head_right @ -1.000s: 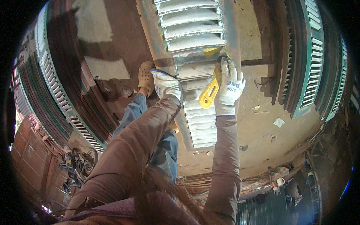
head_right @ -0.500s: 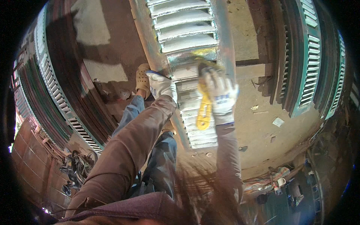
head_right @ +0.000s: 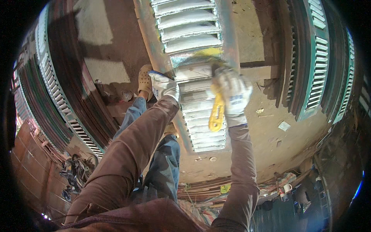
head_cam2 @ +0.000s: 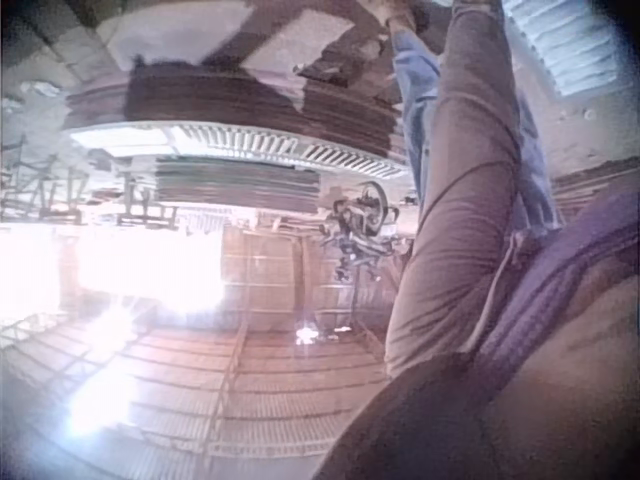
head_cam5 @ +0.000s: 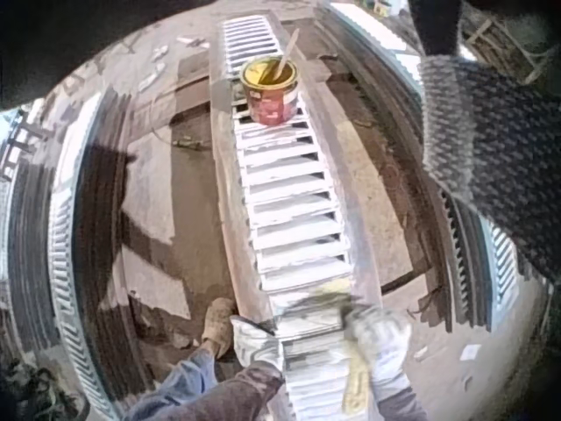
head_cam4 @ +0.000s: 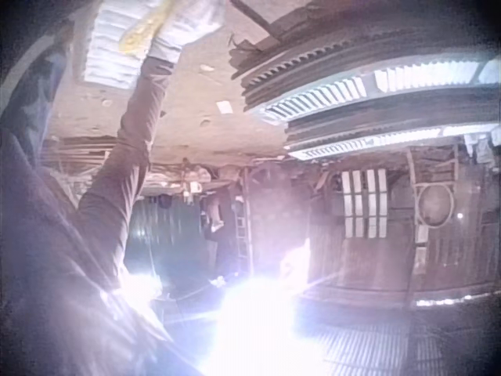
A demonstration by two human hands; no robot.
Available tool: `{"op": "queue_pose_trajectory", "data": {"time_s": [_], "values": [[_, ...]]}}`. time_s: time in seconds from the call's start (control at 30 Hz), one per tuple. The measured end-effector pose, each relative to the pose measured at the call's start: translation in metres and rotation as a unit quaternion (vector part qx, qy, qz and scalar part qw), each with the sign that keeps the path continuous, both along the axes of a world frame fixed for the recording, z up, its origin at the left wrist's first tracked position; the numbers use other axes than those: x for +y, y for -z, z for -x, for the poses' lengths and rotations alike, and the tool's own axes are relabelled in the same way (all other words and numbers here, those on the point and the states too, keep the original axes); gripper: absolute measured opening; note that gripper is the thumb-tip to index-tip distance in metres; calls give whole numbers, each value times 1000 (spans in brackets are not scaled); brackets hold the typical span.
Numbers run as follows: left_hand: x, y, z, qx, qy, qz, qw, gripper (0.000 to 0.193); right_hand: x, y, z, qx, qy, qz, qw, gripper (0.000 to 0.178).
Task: The person paints a wooden slatted structure using a yellow brush and a paint can. They repeatedly dip the brush into the can and apply paint to the slats and frame.
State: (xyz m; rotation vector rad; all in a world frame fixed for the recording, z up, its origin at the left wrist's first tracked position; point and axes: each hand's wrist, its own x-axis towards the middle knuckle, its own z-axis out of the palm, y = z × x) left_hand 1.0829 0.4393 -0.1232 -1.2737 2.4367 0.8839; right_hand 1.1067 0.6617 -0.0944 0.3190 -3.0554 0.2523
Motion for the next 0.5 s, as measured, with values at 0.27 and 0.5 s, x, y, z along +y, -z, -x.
{"op": "queue_pose_trajectory", "data": {"time_s": [0.27, 0.5], "values": [[12, 0, 7, 4, -21, 9, 1000, 57, -21, 2, 27, -59, 27, -45, 997, 38], [-1, 16, 14, 54, -100, 64, 991, 57, -43, -17, 39, -30, -108, 39, 993, 32]]}}
